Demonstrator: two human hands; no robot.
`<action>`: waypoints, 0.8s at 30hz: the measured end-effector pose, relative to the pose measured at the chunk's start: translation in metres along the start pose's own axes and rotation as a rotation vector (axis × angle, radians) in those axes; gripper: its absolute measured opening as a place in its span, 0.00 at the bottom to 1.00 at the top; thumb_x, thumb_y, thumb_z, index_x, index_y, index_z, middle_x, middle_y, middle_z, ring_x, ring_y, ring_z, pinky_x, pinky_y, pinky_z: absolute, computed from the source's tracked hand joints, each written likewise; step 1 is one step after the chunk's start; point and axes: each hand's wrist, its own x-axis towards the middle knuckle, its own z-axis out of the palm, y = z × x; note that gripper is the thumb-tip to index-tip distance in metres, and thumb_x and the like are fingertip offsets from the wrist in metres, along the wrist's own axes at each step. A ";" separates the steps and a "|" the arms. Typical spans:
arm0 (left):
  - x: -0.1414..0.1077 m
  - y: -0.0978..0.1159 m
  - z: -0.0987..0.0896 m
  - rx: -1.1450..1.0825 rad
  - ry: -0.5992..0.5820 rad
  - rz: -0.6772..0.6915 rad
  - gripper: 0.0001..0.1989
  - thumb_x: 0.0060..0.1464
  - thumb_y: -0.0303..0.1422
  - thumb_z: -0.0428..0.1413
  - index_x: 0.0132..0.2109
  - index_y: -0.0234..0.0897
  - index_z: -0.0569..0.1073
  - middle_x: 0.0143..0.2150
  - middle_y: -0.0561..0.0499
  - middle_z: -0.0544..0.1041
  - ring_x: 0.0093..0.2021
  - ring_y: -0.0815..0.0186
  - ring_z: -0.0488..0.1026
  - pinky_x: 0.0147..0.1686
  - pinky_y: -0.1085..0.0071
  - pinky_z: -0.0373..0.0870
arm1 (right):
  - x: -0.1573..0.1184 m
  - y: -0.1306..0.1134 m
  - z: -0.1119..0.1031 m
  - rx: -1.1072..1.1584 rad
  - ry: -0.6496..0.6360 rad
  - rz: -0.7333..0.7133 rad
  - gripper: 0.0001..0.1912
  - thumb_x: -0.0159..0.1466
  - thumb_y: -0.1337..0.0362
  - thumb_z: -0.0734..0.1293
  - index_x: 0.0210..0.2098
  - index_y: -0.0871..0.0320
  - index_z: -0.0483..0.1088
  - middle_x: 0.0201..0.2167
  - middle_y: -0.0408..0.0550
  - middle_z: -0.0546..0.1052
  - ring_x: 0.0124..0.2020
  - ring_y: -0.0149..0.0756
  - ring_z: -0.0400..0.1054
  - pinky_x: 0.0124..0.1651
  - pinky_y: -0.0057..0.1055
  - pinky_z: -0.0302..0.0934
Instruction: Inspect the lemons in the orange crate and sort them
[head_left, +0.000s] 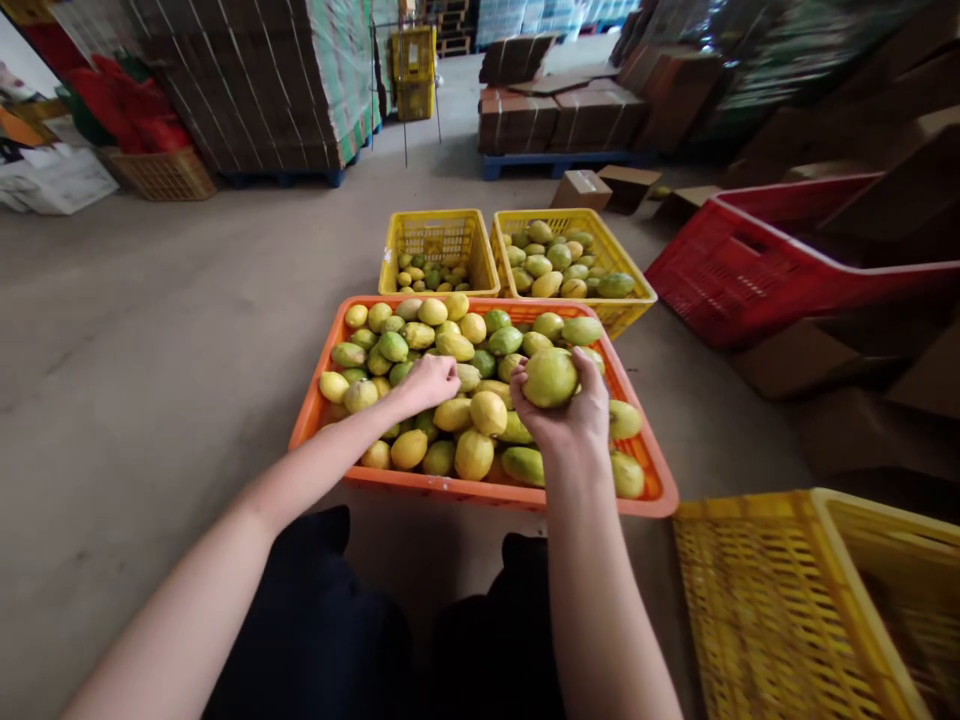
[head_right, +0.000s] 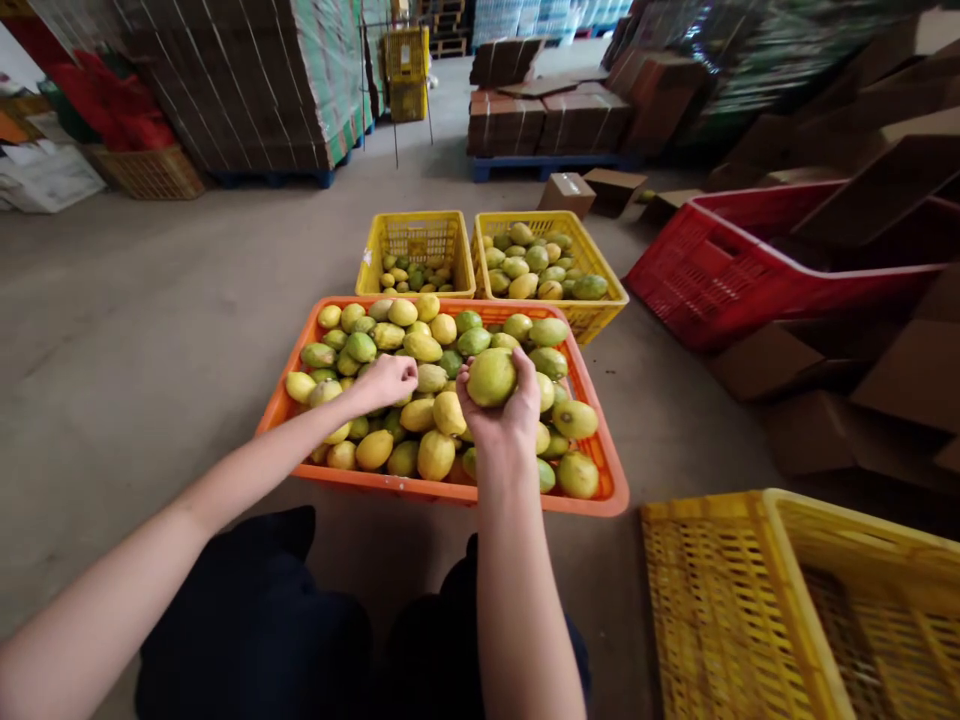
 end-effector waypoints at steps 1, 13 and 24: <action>0.003 0.007 0.008 0.056 -0.035 0.031 0.10 0.60 0.27 0.56 0.43 0.38 0.83 0.42 0.45 0.85 0.44 0.57 0.82 0.49 0.64 0.77 | -0.002 -0.004 -0.001 -0.009 -0.006 -0.011 0.13 0.64 0.54 0.70 0.43 0.55 0.71 0.34 0.45 0.75 0.30 0.33 0.71 0.27 0.25 0.73; 0.037 0.010 0.041 0.291 -0.080 0.194 0.29 0.51 0.25 0.65 0.61 0.37 0.75 0.67 0.33 0.71 0.65 0.37 0.68 0.64 0.43 0.66 | -0.006 -0.049 -0.027 -0.025 -0.016 -0.246 0.16 0.60 0.52 0.74 0.41 0.54 0.73 0.32 0.44 0.78 0.32 0.35 0.76 0.31 0.29 0.76; 0.024 0.008 0.048 0.034 0.063 0.099 0.28 0.55 0.22 0.63 0.62 0.39 0.71 0.64 0.37 0.74 0.66 0.46 0.71 0.69 0.46 0.64 | 0.001 -0.036 -0.022 0.016 -0.014 -0.182 0.14 0.60 0.53 0.75 0.39 0.52 0.71 0.30 0.40 0.78 0.30 0.33 0.75 0.31 0.28 0.76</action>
